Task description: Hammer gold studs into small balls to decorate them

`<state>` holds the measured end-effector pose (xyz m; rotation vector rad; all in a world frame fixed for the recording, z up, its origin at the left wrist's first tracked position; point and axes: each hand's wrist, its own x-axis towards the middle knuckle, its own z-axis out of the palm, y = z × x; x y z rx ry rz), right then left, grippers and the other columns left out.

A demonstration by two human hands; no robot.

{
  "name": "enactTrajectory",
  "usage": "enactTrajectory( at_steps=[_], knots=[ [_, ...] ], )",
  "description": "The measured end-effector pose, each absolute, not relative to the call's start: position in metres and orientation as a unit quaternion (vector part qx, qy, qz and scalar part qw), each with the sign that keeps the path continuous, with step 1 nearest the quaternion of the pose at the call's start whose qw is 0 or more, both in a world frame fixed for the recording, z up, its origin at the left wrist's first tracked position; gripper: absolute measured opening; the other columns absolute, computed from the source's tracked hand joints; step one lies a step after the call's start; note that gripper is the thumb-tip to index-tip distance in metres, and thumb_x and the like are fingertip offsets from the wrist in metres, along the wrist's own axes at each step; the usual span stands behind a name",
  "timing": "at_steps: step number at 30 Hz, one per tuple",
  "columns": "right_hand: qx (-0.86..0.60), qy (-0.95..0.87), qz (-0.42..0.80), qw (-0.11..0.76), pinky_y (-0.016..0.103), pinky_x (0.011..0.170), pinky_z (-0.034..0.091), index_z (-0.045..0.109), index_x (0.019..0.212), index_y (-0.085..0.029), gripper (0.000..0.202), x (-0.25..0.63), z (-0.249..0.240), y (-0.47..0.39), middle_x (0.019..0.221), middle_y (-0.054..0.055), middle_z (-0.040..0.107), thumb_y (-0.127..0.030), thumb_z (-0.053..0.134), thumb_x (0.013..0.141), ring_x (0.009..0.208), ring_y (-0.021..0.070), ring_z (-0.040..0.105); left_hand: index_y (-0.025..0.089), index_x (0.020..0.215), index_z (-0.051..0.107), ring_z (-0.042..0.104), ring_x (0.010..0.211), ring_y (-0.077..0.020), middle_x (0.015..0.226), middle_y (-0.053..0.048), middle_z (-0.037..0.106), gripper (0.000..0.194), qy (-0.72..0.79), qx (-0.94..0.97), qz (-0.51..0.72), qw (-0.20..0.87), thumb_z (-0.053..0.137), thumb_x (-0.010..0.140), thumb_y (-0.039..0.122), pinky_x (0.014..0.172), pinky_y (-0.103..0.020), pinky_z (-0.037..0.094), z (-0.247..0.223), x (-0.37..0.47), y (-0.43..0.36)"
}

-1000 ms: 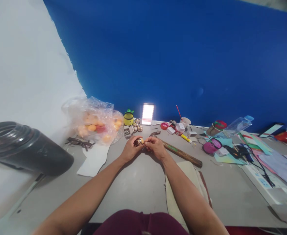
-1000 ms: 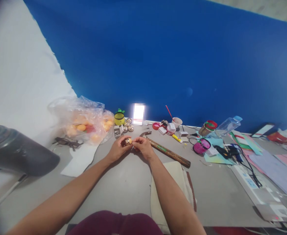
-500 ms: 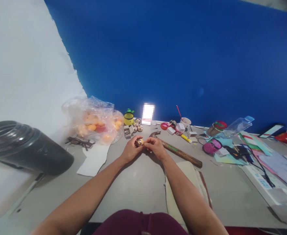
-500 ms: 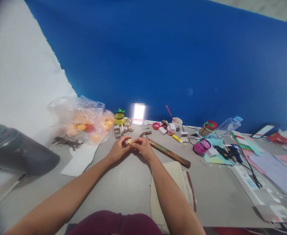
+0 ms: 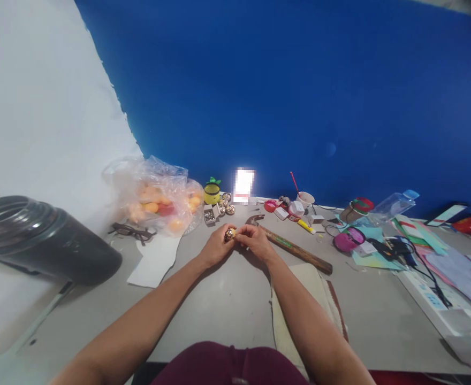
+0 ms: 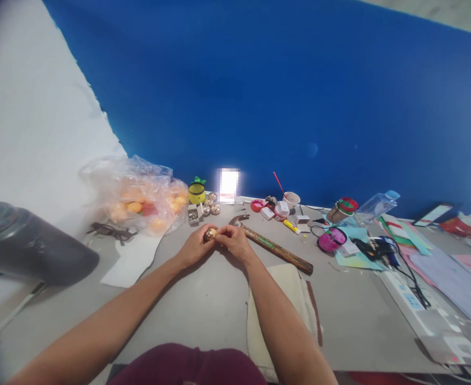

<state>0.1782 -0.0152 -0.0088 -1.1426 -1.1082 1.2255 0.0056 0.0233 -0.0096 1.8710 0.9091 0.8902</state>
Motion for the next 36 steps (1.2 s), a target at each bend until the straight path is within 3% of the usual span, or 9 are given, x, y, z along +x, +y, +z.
enactTrajectory(
  at_steps=[12,17,24,36],
  knots=[
    [-0.491,-0.499,0.487,0.522,0.024,0.054,0.036,0.072,0.072,-0.020,0.014,0.177,-0.009,-0.017,0.060,-0.002,0.061,-0.032,0.081,0.071,0.056,0.0116,0.050,0.020,0.118,0.063,0.065,0.105,-0.0279,0.115,-0.010,0.070,0.032,0.354,0.776,0.361,0.377,0.060,0.087,0.028,0.100,-0.043,0.050,-0.022,0.008,0.024],
    [-0.507,-0.521,0.442,0.526,0.027,0.059,0.040,0.068,0.070,-0.021,0.012,0.171,-0.010,-0.018,0.064,-0.002,0.062,-0.031,0.074,0.074,0.060,0.0140,0.051,0.021,0.114,0.059,0.062,0.102,-0.0260,0.110,-0.009,0.067,0.025,0.368,0.769,0.385,0.353,0.056,0.089,0.024,0.096,-0.041,0.050,-0.026,0.012,0.019],
    [-0.553,-0.584,0.286,0.521,0.032,0.076,0.045,0.065,0.074,-0.024,0.008,0.160,-0.016,-0.020,0.076,0.000,0.066,-0.025,0.065,0.082,0.074,0.0182,0.056,0.022,0.109,0.054,0.060,0.096,-0.0244,0.104,-0.006,0.063,0.020,0.400,0.721,0.418,0.381,0.058,0.090,0.024,0.091,-0.039,0.049,-0.030,0.018,0.013],
    [-0.596,-0.553,0.261,0.521,0.033,0.078,0.043,0.062,0.077,-0.025,0.007,0.154,-0.021,-0.017,0.079,0.000,0.065,-0.026,0.061,0.084,0.076,0.0194,0.056,0.022,0.112,0.051,0.059,0.097,-0.0246,0.106,-0.006,0.061,0.024,0.422,0.671,0.462,0.397,0.058,0.090,0.030,0.091,-0.040,0.047,-0.039,0.030,0.010]
  ],
)
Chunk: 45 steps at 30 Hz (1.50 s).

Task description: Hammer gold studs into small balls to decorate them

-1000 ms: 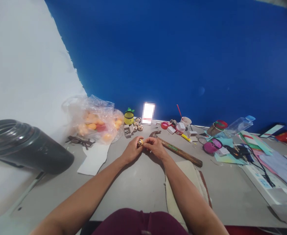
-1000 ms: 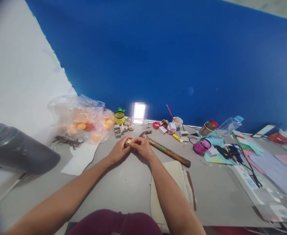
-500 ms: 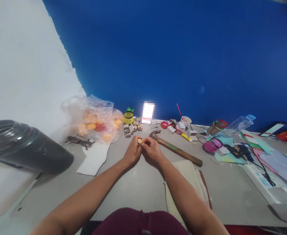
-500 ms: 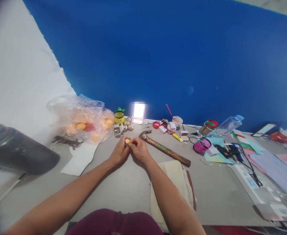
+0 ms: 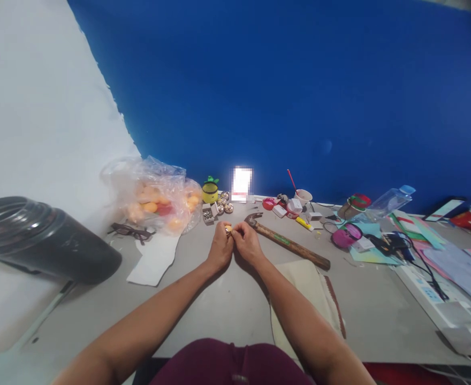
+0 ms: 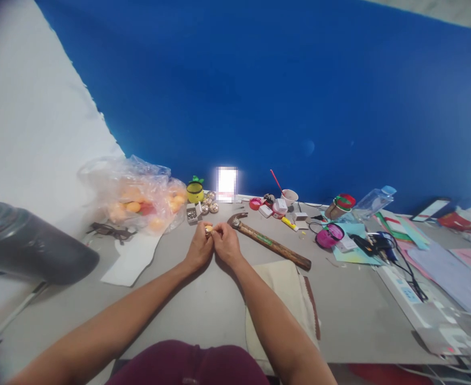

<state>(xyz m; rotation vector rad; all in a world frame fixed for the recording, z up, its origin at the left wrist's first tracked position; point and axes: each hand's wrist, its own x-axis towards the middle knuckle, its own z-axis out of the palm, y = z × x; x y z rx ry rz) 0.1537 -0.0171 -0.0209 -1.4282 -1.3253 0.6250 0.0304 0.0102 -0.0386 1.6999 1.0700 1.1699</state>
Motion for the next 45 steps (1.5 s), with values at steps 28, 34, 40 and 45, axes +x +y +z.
enactTrajectory(
  at_steps=[28,34,40,45],
  knots=[
    [-0.661,-0.553,0.129,0.491,0.034,0.081,0.046,0.065,0.086,-0.022,0.015,0.183,-0.019,-0.012,0.085,0.003,0.071,-0.031,0.055,0.092,0.083,0.0207,0.062,0.018,0.100,0.060,0.052,0.059,-0.0096,0.088,-0.001,0.065,0.035,0.322,0.442,0.429,0.719,0.072,0.070,0.031,0.053,-0.023,0.036,-0.017,0.022,0.022],
    [-0.783,-0.568,-0.030,0.251,0.041,0.094,0.041,0.070,0.114,-0.017,0.023,0.204,-0.013,-0.017,0.122,0.015,0.070,-0.028,0.064,0.095,0.117,0.0317,0.057,0.016,0.096,0.062,0.052,0.056,-0.0098,0.082,-0.002,0.066,0.033,0.309,0.373,0.425,0.765,0.071,0.064,0.019,0.048,-0.022,0.033,-0.013,0.014,0.033],
    [-0.807,-0.580,-0.016,0.110,0.042,0.092,0.040,0.071,0.116,-0.017,0.026,0.210,-0.013,-0.018,0.130,0.018,0.067,-0.037,0.064,0.100,0.121,0.0329,0.056,0.017,0.096,0.061,0.054,0.057,-0.0103,0.066,0.004,0.055,0.032,0.290,0.344,0.416,0.790,0.075,0.067,0.021,0.052,-0.021,0.038,-0.010,0.007,0.036],
    [-0.805,-0.577,-0.036,0.135,0.039,0.089,0.040,0.068,0.112,-0.016,0.021,0.207,-0.014,-0.014,0.118,0.017,0.071,-0.032,0.067,0.099,0.112,0.0300,0.062,0.019,0.113,0.057,0.064,0.064,-0.0140,0.081,0.001,0.065,0.054,0.332,0.404,0.444,0.728,0.085,0.068,0.025,0.056,-0.025,0.047,-0.012,0.007,0.036]
  ],
)
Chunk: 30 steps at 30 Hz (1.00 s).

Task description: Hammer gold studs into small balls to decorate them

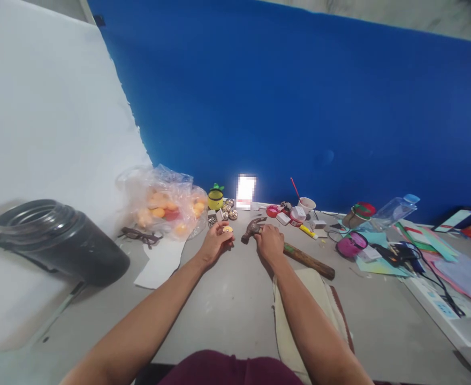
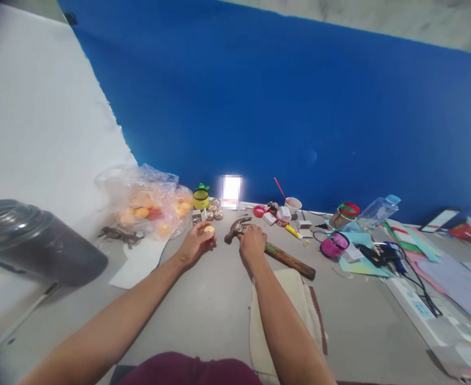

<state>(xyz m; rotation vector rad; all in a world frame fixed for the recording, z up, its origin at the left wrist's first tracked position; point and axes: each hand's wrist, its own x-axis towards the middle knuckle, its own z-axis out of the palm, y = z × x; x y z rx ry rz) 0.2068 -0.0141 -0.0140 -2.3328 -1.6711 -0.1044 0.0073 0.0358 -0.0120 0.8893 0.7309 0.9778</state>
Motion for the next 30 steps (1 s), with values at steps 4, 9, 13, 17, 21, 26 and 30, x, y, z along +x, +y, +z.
enactTrajectory(
  at_steps=[4,9,13,17,21,26,30],
  knots=[
    [-0.777,-0.588,-0.098,0.201,0.039,0.093,0.038,0.065,0.116,-0.015,0.022,0.205,-0.016,-0.013,0.102,0.013,0.073,-0.025,0.067,0.097,0.100,0.0277,0.064,0.018,0.115,0.061,0.064,0.067,-0.0132,0.090,-0.001,0.067,0.056,0.352,0.440,0.462,0.685,0.087,0.067,0.033,0.058,-0.026,0.048,-0.017,0.009,0.039],
    [-0.706,-0.596,-0.203,0.325,0.041,0.095,0.036,0.065,0.115,-0.014,0.020,0.203,-0.014,-0.015,0.097,0.013,0.071,-0.028,0.059,0.102,0.094,0.0275,0.060,0.018,0.116,0.065,0.059,0.068,-0.0128,0.084,0.001,0.067,0.055,0.374,0.521,0.448,0.623,0.083,0.064,0.024,0.061,-0.025,0.047,-0.021,0.010,0.040],
    [-0.673,-0.609,-0.217,0.360,0.040,0.094,0.036,0.067,0.106,-0.017,0.018,0.195,-0.011,-0.018,0.091,0.011,0.068,-0.027,0.053,0.104,0.090,0.0265,0.058,0.017,0.108,0.070,0.061,0.076,-0.0164,0.085,-0.001,0.070,0.041,0.362,0.593,0.433,0.574,0.077,0.069,0.023,0.068,-0.027,0.047,-0.020,0.011,0.036],
    [-0.650,-0.635,-0.204,0.365,0.038,0.092,0.035,0.067,0.104,-0.019,0.018,0.188,-0.008,-0.021,0.090,0.009,0.069,-0.026,0.051,0.104,0.089,0.0252,0.057,0.017,0.103,0.074,0.058,0.075,-0.0169,0.083,-0.001,0.069,0.035,0.357,0.636,0.420,0.540,0.074,0.068,0.022,0.070,-0.028,0.046,-0.018,0.010,0.035],
    [-0.655,-0.620,-0.212,0.376,0.039,0.090,0.034,0.067,0.096,-0.019,0.021,0.188,-0.005,-0.024,0.085,0.009,0.067,-0.028,0.050,0.105,0.086,0.0248,0.056,0.016,0.113,0.073,0.057,0.073,-0.0167,0.085,-0.002,0.069,0.041,0.368,0.621,0.416,0.553,0.072,0.073,0.027,0.067,-0.027,0.045,-0.020,0.010,0.035],
    [-0.640,-0.636,-0.211,0.376,0.038,0.091,0.034,0.066,0.097,-0.020,0.019,0.188,-0.004,-0.024,0.086,0.008,0.067,-0.027,0.050,0.105,0.087,0.0241,0.057,0.016,0.108,0.076,0.056,0.073,-0.0173,0.082,-0.002,0.068,0.038,0.381,0.653,0.401,0.516,0.072,0.072,0.028,0.066,-0.027,0.045,-0.022,0.011,0.036],
    [-0.663,-0.606,-0.219,0.382,0.039,0.093,0.034,0.066,0.095,-0.020,0.019,0.190,-0.004,-0.024,0.085,0.008,0.066,-0.028,0.051,0.104,0.087,0.0251,0.056,0.016,0.108,0.076,0.058,0.076,-0.0179,0.085,-0.003,0.070,0.038,0.390,0.645,0.417,0.508,0.071,0.072,0.026,0.067,-0.027,0.045,-0.021,0.012,0.034]
  ],
)
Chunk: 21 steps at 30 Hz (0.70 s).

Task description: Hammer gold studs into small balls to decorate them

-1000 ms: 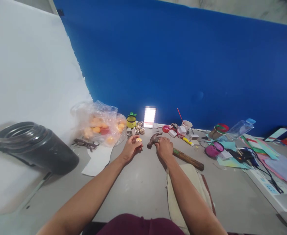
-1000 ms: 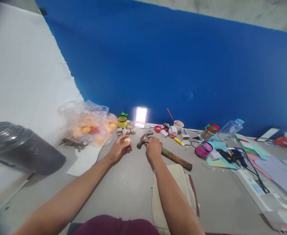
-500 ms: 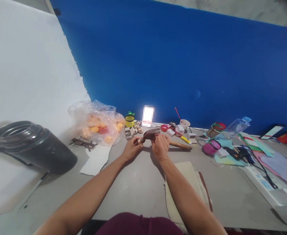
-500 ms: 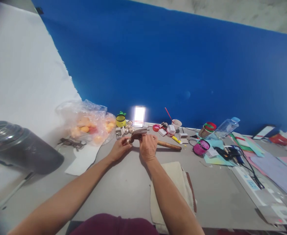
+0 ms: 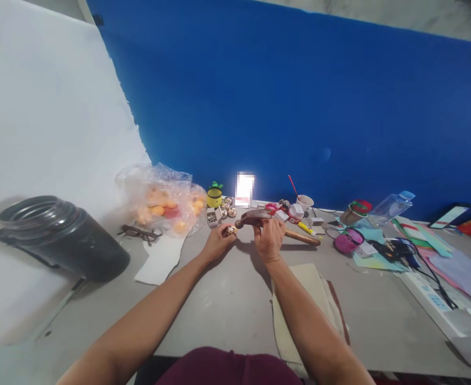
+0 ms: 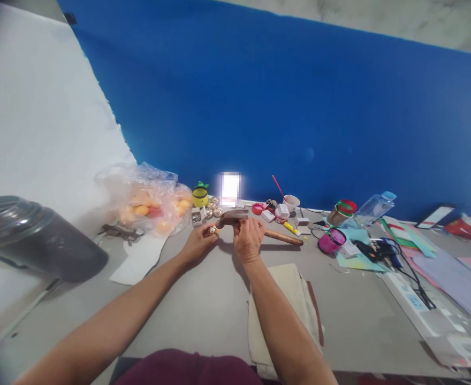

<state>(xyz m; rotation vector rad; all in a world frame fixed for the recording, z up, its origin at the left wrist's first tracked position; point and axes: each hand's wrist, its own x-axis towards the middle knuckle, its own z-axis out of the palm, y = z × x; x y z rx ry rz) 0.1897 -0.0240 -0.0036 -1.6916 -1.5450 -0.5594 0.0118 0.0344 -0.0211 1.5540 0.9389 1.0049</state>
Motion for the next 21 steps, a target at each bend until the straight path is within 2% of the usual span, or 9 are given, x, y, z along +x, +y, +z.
enactTrajectory(
  at_steps=[3,6,14,17,21],
  knots=[
    [-0.658,-0.629,-0.196,0.364,0.040,0.093,0.034,0.068,0.100,-0.020,0.018,0.1892,-0.0037,-0.0241,0.086,0.008,0.066,-0.027,0.051,0.103,0.087,0.0251,0.056,0.015,0.101,0.077,0.057,0.070,-0.0166,0.079,-0.002,0.068,0.033,0.388,0.648,0.409,0.512,0.073,0.071,0.026,0.065,-0.026,0.044,-0.0195,0.0118,0.0335],
    [-0.657,-0.624,-0.201,0.372,0.041,0.095,0.034,0.067,0.102,-0.020,0.019,0.1891,-0.0031,-0.0247,0.086,0.008,0.066,-0.029,0.051,0.104,0.088,0.0256,0.057,0.015,0.103,0.076,0.054,0.066,-0.0154,0.076,-0.001,0.066,0.034,0.387,0.634,0.406,0.532,0.072,0.071,0.026,0.061,-0.025,0.042,-0.0187,0.0123,0.0322],
    [-0.648,-0.638,-0.193,0.367,0.042,0.097,0.035,0.068,0.102,-0.021,0.021,0.1870,0.0002,-0.0273,0.086,0.008,0.064,-0.029,0.049,0.105,0.088,0.0256,0.055,0.015,0.102,0.077,0.057,0.071,-0.0162,0.080,-0.002,0.069,0.033,0.391,0.636,0.419,0.517,0.075,0.070,0.024,0.065,-0.027,0.043,-0.0150,0.0133,0.0288],
    [-0.654,-0.613,-0.223,0.383,0.042,0.098,0.034,0.067,0.102,-0.020,0.022,0.1859,0.0021,-0.0286,0.087,0.008,0.065,-0.030,0.048,0.105,0.087,0.0256,0.055,0.015,0.105,0.077,0.060,0.076,-0.0174,0.085,-0.003,0.071,0.036,0.381,0.612,0.433,0.541,0.076,0.071,0.025,0.069,-0.027,0.046,-0.0161,0.0137,0.0288],
    [-0.641,-0.649,-0.207,0.355,0.040,0.097,0.035,0.067,0.101,-0.021,0.021,0.1838,0.0040,-0.0302,0.087,0.007,0.065,-0.027,0.048,0.106,0.088,0.0247,0.056,0.015,0.103,0.076,0.059,0.073,-0.0163,0.083,-0.003,0.069,0.037,0.365,0.587,0.442,0.572,0.079,0.067,0.025,0.068,-0.027,0.046,-0.0183,0.0136,0.0301]
  ],
)
